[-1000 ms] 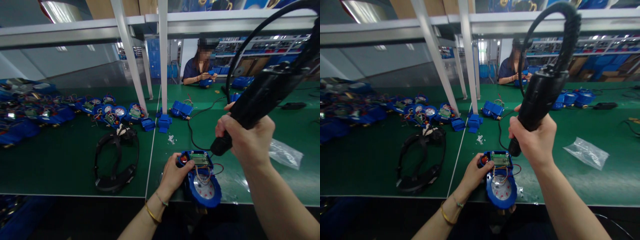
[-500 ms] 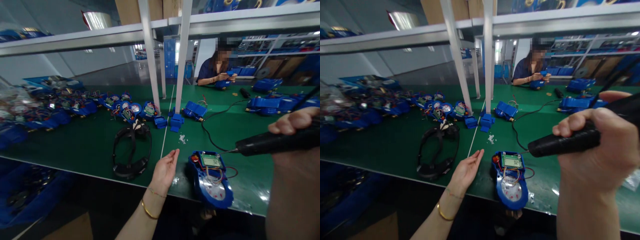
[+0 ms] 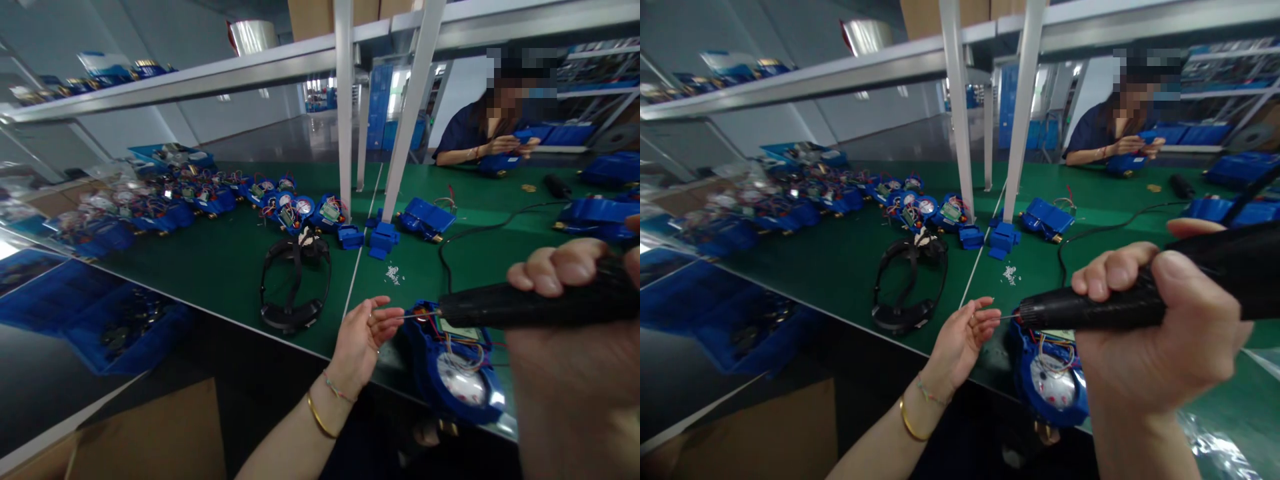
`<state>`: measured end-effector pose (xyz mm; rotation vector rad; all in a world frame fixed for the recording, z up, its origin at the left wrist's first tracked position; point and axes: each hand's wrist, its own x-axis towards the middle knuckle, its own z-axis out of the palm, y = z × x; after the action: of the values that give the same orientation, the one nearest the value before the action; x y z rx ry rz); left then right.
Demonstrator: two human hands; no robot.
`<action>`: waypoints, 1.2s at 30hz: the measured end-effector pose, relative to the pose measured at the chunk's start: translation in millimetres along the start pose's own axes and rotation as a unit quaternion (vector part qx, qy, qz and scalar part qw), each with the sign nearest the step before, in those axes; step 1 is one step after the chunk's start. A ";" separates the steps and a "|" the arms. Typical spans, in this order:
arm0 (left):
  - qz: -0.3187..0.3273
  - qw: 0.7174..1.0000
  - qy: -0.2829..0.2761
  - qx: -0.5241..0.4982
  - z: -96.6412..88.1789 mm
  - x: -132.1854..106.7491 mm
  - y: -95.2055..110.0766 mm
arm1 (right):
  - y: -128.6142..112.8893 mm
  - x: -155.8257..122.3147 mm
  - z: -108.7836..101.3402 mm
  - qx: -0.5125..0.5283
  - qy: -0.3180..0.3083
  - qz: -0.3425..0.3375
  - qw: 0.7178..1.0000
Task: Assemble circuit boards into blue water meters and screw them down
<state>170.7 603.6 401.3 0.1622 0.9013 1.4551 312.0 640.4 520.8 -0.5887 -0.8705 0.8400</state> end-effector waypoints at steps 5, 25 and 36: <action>0.092 0.992 -0.072 0.040 -6.8 -1.7 -7.4 | 6.8 -5.8 15.1 0.018 0.016 0.026 0.999; 0.037 0.970 -0.239 0.038 -9.1 -3.2 -6.5 | 16.5 -1.2 9.6 0.033 0.012 0.059 0.998; 0.026 0.960 -0.277 0.040 -9.7 -2.3 -7.5 | 15.7 0.3 7.5 0.031 -0.002 0.072 0.997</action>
<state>171.0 596.2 391.2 0.6263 0.4962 1.3193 299.7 650.1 513.3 -0.6005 -0.8096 0.9950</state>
